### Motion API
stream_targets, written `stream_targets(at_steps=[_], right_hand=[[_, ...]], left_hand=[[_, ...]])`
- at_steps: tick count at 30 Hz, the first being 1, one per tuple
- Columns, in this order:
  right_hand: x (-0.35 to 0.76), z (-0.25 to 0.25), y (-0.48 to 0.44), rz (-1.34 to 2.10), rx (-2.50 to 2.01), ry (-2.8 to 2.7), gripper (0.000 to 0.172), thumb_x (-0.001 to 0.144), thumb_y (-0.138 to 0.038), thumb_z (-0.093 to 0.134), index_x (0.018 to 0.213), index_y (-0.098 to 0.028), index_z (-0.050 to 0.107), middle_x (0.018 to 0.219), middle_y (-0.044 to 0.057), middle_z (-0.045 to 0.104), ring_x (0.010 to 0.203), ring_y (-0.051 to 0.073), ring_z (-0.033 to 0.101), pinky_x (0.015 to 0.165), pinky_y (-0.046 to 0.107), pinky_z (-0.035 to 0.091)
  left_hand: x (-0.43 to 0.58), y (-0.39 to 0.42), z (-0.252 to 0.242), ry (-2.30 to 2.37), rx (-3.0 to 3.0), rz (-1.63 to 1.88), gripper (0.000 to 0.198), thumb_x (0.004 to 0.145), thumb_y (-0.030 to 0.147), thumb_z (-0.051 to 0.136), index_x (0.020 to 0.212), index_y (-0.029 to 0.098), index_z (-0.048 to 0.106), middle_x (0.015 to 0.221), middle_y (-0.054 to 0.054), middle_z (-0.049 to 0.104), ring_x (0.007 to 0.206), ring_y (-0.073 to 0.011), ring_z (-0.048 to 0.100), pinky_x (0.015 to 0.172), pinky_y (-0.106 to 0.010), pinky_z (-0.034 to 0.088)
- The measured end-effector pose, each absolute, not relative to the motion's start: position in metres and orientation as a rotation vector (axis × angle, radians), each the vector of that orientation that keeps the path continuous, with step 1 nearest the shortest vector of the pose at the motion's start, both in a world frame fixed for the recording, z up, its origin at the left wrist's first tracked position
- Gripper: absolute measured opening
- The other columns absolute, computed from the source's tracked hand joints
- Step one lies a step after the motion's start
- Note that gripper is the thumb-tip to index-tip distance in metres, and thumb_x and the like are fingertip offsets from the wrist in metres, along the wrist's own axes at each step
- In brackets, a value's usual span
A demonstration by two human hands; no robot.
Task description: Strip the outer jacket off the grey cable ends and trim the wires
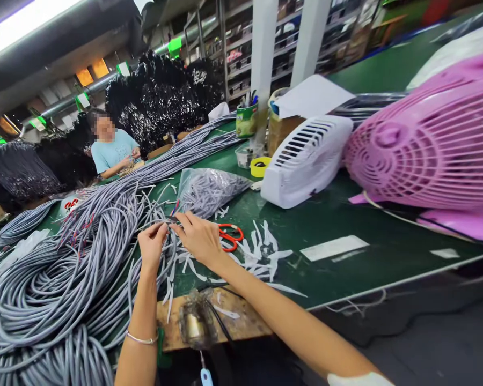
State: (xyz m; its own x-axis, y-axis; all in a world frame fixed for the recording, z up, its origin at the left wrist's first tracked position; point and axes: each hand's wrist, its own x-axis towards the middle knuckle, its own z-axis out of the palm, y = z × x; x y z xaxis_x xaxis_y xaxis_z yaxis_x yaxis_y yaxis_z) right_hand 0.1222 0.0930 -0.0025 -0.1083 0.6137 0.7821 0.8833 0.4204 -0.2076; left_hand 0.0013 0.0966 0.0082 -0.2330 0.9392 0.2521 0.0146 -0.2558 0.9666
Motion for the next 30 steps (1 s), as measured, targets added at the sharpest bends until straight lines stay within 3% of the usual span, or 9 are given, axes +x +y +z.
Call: stream_targets(at_steps=[6,10,13,17,20,24,27,30], right_hand=[[0.125,-0.01,0.094,-0.332,-1.23,-1.764,0.044,0.094,-0.039,0.028,0.083,-0.017,0.065,0.073,0.004,0.067,0.059,0.013,0.06,0.05,0.025,0.029],[0.133,-0.011,0.094,-0.059,-1.266,-1.616,0.038,0.091,-0.04,0.034,0.085,-0.018,0.065,0.078,0.004,0.069,0.065,0.015,0.062,0.054,0.023,0.034],[0.141,-0.01,0.093,0.217,-1.334,-1.671,0.031,0.083,-0.044,0.045,0.082,-0.02,0.065,0.072,0.003,0.069,0.063,0.016,0.062,0.053,0.023,0.036],[0.141,-0.008,0.091,0.487,-1.329,-1.694,0.035,0.076,-0.051,0.049,0.078,-0.02,0.065,0.064,0.002,0.065,0.06,0.016,0.059,0.053,0.023,0.037],[0.137,-0.007,0.093,0.522,-1.307,-1.671,0.042,0.071,-0.058,0.049,0.069,-0.018,0.063,0.06,0.002,0.062,0.056,0.015,0.055,0.051,0.023,0.035],[0.139,-0.007,0.096,0.467,-1.307,-1.561,0.057,0.072,-0.067,0.038,0.044,-0.018,0.046,0.042,0.0,0.047,0.042,0.011,0.04,0.043,0.023,0.028],[0.142,-0.003,0.098,0.42,-1.25,-1.48,0.059,0.073,-0.069,0.034,0.044,-0.018,0.043,0.039,-0.001,0.04,0.04,0.009,0.035,0.042,0.021,0.028],[0.14,0.006,0.101,0.335,-1.219,-1.6,0.06,0.074,-0.069,0.033,0.043,-0.019,0.043,0.039,0.0,0.043,0.04,0.01,0.036,0.043,0.022,0.027]], left_hand=[[0.003,0.097,0.006,1.226,1.26,1.554,0.025,0.058,0.033,0.068,0.061,0.008,0.067,0.045,0.003,0.051,0.039,-0.0032,0.034,0.039,-0.017,0.024],[0.004,0.096,0.008,1.208,1.227,1.56,0.034,0.058,0.039,0.069,0.07,0.008,0.068,0.046,0.004,0.048,0.039,-0.0021,0.032,0.038,-0.017,0.021],[0.007,0.094,0.011,1.177,1.202,1.512,0.04,0.057,0.042,0.07,0.078,0.008,0.069,0.044,0.006,0.044,0.038,-0.0017,0.03,0.038,-0.016,0.019],[0.012,0.092,0.013,1.142,1.18,1.443,0.041,0.053,0.045,0.072,0.069,0.007,0.067,0.04,0.008,0.04,0.036,-0.0009,0.027,0.037,-0.017,0.018],[0.012,0.092,0.014,1.148,1.195,1.472,0.041,0.053,0.045,0.071,0.069,0.008,0.066,0.041,0.007,0.042,0.035,-0.0013,0.029,0.037,-0.017,0.021],[0.01,0.091,0.013,1.188,1.244,1.5,0.034,0.059,0.042,0.067,0.065,0.01,0.063,0.041,0.007,0.044,0.033,-0.003,0.035,0.036,-0.017,0.027],[0.012,0.088,0.011,1.193,1.326,1.429,0.025,0.06,0.036,0.067,0.062,0.011,0.063,0.042,0.005,0.048,0.034,-0.0049,0.041,0.036,-0.017,0.032],[0.015,0.086,0.007,1.166,1.405,1.331,0.019,0.061,0.03,0.066,0.059,0.012,0.061,0.048,0.003,0.054,0.04,-0.0078,0.051,0.042,-0.019,0.041]])
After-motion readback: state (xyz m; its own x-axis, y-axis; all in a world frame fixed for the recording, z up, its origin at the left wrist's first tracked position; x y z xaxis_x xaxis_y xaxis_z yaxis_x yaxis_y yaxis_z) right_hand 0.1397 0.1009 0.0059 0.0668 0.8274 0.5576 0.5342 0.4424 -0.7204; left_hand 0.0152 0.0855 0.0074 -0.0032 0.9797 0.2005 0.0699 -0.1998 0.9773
